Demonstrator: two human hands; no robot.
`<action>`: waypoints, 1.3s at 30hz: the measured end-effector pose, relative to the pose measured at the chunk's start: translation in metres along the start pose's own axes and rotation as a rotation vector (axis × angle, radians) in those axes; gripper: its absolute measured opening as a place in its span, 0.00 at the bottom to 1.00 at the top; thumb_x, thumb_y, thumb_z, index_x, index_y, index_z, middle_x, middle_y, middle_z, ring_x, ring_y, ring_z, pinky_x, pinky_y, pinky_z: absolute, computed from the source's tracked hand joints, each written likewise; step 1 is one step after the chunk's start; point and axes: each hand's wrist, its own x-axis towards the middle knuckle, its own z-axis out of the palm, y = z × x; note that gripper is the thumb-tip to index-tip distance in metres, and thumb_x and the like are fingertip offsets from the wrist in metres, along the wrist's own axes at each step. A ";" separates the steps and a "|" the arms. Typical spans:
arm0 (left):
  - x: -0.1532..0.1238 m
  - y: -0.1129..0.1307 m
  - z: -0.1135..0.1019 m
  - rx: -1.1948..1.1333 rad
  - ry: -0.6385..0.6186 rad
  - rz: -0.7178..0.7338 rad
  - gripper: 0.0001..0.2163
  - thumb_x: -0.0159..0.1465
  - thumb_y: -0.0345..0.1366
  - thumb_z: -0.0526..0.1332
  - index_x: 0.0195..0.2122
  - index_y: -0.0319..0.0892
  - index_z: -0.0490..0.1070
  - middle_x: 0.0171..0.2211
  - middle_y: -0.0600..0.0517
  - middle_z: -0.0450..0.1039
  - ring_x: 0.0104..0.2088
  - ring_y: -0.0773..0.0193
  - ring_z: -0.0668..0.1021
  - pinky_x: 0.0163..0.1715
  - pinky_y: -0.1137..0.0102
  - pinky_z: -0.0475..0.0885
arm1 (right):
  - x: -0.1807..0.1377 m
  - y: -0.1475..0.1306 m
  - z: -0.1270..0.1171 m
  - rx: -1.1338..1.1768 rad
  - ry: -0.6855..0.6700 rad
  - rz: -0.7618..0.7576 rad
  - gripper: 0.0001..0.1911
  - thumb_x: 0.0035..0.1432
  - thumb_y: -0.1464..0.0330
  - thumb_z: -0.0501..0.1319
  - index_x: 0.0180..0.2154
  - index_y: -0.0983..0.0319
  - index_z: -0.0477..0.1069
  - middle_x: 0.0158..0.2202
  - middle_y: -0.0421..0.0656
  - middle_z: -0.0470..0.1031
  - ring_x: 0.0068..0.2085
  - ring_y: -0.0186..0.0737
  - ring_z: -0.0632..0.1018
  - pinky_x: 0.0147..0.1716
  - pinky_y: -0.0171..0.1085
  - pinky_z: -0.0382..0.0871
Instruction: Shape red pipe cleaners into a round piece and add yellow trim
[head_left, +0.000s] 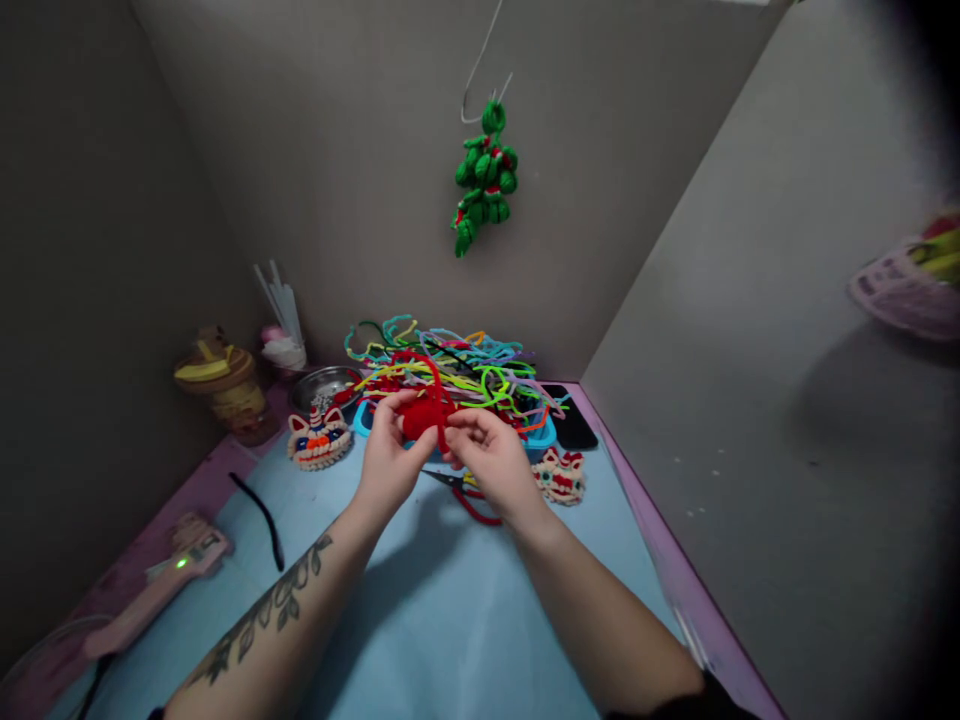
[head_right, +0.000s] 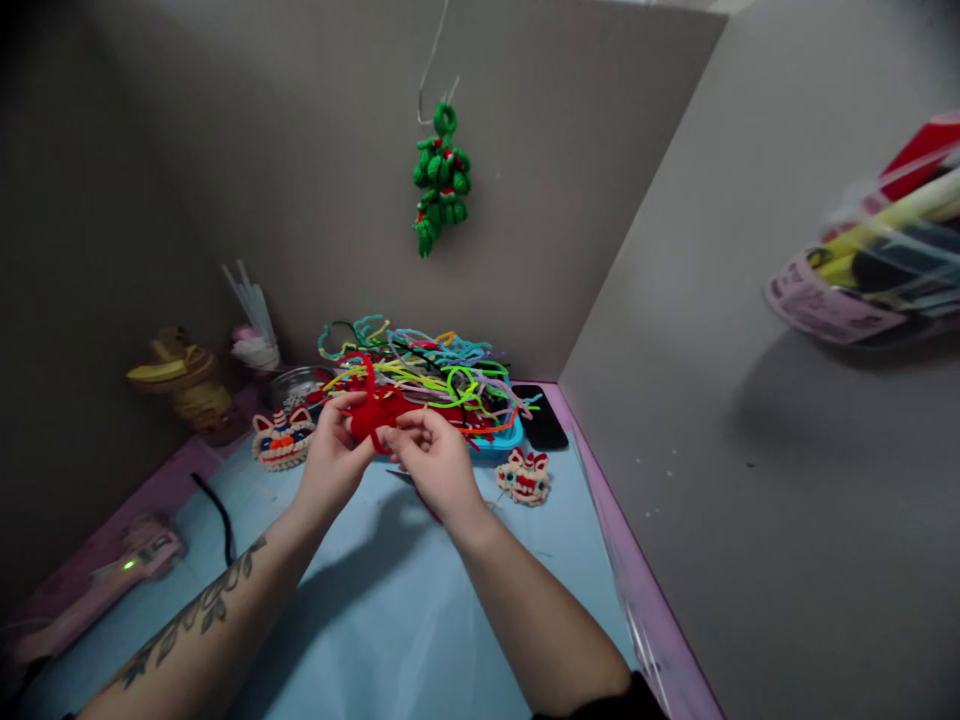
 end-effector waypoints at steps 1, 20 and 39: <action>0.000 0.000 0.000 0.014 -0.009 0.010 0.22 0.51 0.34 0.69 0.45 0.43 0.62 0.39 0.51 0.73 0.36 0.64 0.78 0.38 0.69 0.72 | -0.001 0.001 0.002 0.028 0.017 0.014 0.14 0.45 0.63 0.67 0.34 0.62 0.70 0.22 0.36 0.71 0.22 0.31 0.73 0.22 0.31 0.67; 0.001 0.008 -0.002 -0.139 -0.099 -0.110 0.27 0.49 0.36 0.71 0.47 0.43 0.61 0.35 0.51 0.76 0.35 0.63 0.79 0.38 0.69 0.72 | -0.003 0.000 -0.006 -0.418 0.142 -0.391 0.10 0.50 0.73 0.58 0.30 0.59 0.77 0.32 0.42 0.80 0.36 0.39 0.78 0.38 0.38 0.72; 0.002 0.008 0.000 -0.191 -0.113 -0.169 0.26 0.48 0.35 0.72 0.45 0.43 0.62 0.36 0.51 0.77 0.35 0.63 0.79 0.38 0.67 0.73 | -0.002 0.000 -0.014 -0.677 0.046 -0.525 0.14 0.53 0.78 0.54 0.34 0.60 0.76 0.32 0.43 0.75 0.35 0.38 0.76 0.37 0.36 0.70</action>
